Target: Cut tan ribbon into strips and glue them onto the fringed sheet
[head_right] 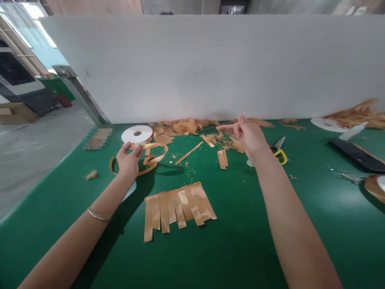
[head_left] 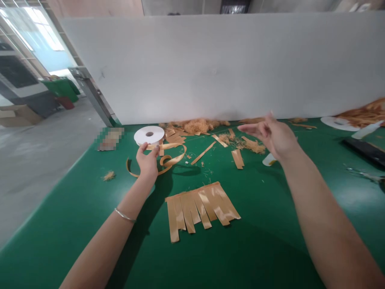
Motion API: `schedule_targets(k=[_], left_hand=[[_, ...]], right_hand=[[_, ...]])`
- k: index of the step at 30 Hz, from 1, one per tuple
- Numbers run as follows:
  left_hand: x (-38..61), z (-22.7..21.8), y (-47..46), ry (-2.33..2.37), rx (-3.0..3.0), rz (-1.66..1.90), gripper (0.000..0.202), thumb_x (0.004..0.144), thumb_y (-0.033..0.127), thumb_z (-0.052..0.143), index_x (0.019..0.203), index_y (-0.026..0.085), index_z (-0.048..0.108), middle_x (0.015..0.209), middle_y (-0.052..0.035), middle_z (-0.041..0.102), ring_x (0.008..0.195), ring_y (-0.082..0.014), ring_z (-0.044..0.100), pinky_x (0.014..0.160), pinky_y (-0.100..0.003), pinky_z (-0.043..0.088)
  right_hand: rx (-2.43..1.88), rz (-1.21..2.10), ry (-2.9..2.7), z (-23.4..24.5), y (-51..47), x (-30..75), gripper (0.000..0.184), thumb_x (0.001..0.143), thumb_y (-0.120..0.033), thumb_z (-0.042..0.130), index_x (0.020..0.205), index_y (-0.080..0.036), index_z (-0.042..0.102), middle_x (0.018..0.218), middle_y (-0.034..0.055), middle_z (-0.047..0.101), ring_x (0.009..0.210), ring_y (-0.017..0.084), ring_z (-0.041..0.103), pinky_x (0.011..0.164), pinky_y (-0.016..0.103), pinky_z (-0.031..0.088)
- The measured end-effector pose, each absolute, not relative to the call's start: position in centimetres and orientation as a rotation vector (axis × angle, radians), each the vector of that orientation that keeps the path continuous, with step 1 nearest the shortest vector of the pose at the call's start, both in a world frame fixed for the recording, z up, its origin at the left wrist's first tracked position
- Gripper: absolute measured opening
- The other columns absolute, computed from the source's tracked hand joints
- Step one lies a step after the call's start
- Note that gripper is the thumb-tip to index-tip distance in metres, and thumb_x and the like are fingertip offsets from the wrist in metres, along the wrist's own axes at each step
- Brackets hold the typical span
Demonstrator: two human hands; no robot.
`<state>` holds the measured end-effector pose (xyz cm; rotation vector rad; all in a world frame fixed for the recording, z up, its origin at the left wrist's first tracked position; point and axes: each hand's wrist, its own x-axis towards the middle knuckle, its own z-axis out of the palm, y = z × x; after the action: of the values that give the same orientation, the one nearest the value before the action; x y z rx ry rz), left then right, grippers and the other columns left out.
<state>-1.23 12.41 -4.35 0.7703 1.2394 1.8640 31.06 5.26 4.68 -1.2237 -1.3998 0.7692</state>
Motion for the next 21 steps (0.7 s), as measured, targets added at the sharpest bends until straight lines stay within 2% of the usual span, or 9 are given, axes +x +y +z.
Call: schedule_targets(k=[3, 5, 7, 9, 11, 13, 15, 18, 21], left_hand=[[-1.1, -5.0, 12.7, 1.278, 0.837, 1.847, 0.041, 0.063, 0.008, 0.072, 0.1, 0.015, 0.057, 0.11, -0.0075, 0.053, 0.082, -0.0141, 0.063, 0.081, -0.031, 0.052], [-1.5, -5.1, 13.0, 1.313, 0.876, 1.837, 0.041, 0.065, 0.008, 0.071, 0.103, 0.015, 0.056, 0.11, -0.0083, 0.054, 0.083, -0.0144, 0.063, 0.079, -0.03, 0.052], [-2.4, -4.9, 13.5, 1.371, 0.914, 1.841, 0.04, 0.068, 0.007, 0.067, 0.105, 0.014, 0.054, 0.112, -0.0093, 0.053, 0.084, -0.0139, 0.062, 0.078, -0.028, 0.052], [-3.9, -4.7, 14.0, 1.457, 0.96, 1.859, 0.04, 0.07, 0.007, 0.065, 0.107, 0.014, 0.052, 0.117, -0.0105, 0.049, 0.088, -0.0137, 0.06, 0.079, -0.027, 0.052], [-5.5, -4.5, 14.4, 1.553, 1.04, 1.872, 0.04, 0.072, 0.01, 0.064, 0.109, 0.015, 0.05, 0.12, -0.0104, 0.046, 0.093, -0.0136, 0.058, 0.081, -0.026, 0.05], [-7.0, -4.3, 14.6, 1.651, 1.168, 1.847, 0.043, 0.071, 0.012, 0.065, 0.11, 0.016, 0.049, 0.116, -0.0091, 0.048, 0.091, -0.0139, 0.057, 0.082, -0.029, 0.049], [-8.0, -4.2, 14.5, 1.752, 1.338, 1.787, 0.044, 0.068, 0.011, 0.067, 0.108, 0.017, 0.05, 0.111, -0.0077, 0.049, 0.091, -0.0157, 0.056, 0.084, -0.033, 0.048], [-8.2, -4.1, 13.9, 1.865, 1.628, 1.627, 0.044, 0.064, 0.007, 0.066, 0.104, 0.016, 0.052, 0.104, -0.0068, 0.05, 0.095, -0.0205, 0.054, 0.089, -0.039, 0.045], [-7.2, -4.0, 13.2, 1.922, 1.882, 1.436, 0.042, 0.067, 0.003, 0.059, 0.105, 0.018, 0.052, 0.104, -0.0069, 0.05, 0.101, -0.0235, 0.051, 0.092, -0.041, 0.041]], right_hand=[[-0.93, 1.063, -1.358, 4.9, 4.7, 30.2, 0.055, 0.085, -0.062, 0.028, 0.052, -0.02, 0.015, 0.062, 0.0032, 0.054, 0.066, 0.016, 0.055, 0.071, 0.035, 0.043], [-0.947, 1.105, -1.397, 4.9, 4.3, 29.6, 0.056, 0.084, -0.067, 0.023, 0.053, -0.02, 0.013, 0.047, -0.0023, 0.033, 0.045, 0.012, 0.038, 0.056, 0.032, 0.04], [-1.136, 1.01, -1.545, 4.9, 3.9, 29.4, 0.057, 0.079, -0.072, 0.028, 0.054, -0.021, 0.02, 0.046, -0.0057, 0.02, 0.041, 0.01, 0.021, 0.046, 0.027, 0.028], [-1.488, 0.738, -1.744, 5.0, 3.6, 29.5, 0.052, 0.07, -0.072, 0.047, 0.061, -0.022, 0.034, 0.047, -0.0063, 0.024, 0.042, 0.009, 0.021, 0.046, 0.025, 0.021], [-1.908, 0.296, -1.85, 5.1, 3.4, 30.1, 0.045, 0.061, -0.063, 0.065, 0.078, -0.024, 0.049, 0.047, -0.0049, 0.033, 0.045, 0.012, 0.03, 0.05, 0.026, 0.021], [-2.228, -0.096, -1.791, 5.4, 3.4, 30.9, 0.048, 0.062, -0.061, 0.065, 0.092, -0.025, 0.056, 0.049, -0.0004, 0.043, 0.052, 0.018, 0.042, 0.054, 0.028, 0.024], [-2.272, -0.174, -1.64, 5.9, 3.5, 31.9, 0.048, 0.069, -0.064, 0.055, 0.095, -0.023, 0.061, 0.055, 0.0057, 0.053, 0.063, 0.024, 0.051, 0.057, 0.031, 0.027], [-1.848, 0.298, -1.422, 6.3, 3.6, 33.6, 0.066, 0.084, -0.065, 0.021, 0.104, -0.017, 0.061, 0.079, 0.0156, 0.065, 0.079, 0.027, 0.058, 0.061, 0.032, 0.033], [-1.376, 0.667, -1.281, 6.5, 3.1, 35.0, 0.07, 0.089, -0.049, -0.007, 0.133, -0.019, 0.039, 0.1, 0.0158, 0.064, 0.079, 0.021, 0.06, 0.064, 0.032, 0.037]])
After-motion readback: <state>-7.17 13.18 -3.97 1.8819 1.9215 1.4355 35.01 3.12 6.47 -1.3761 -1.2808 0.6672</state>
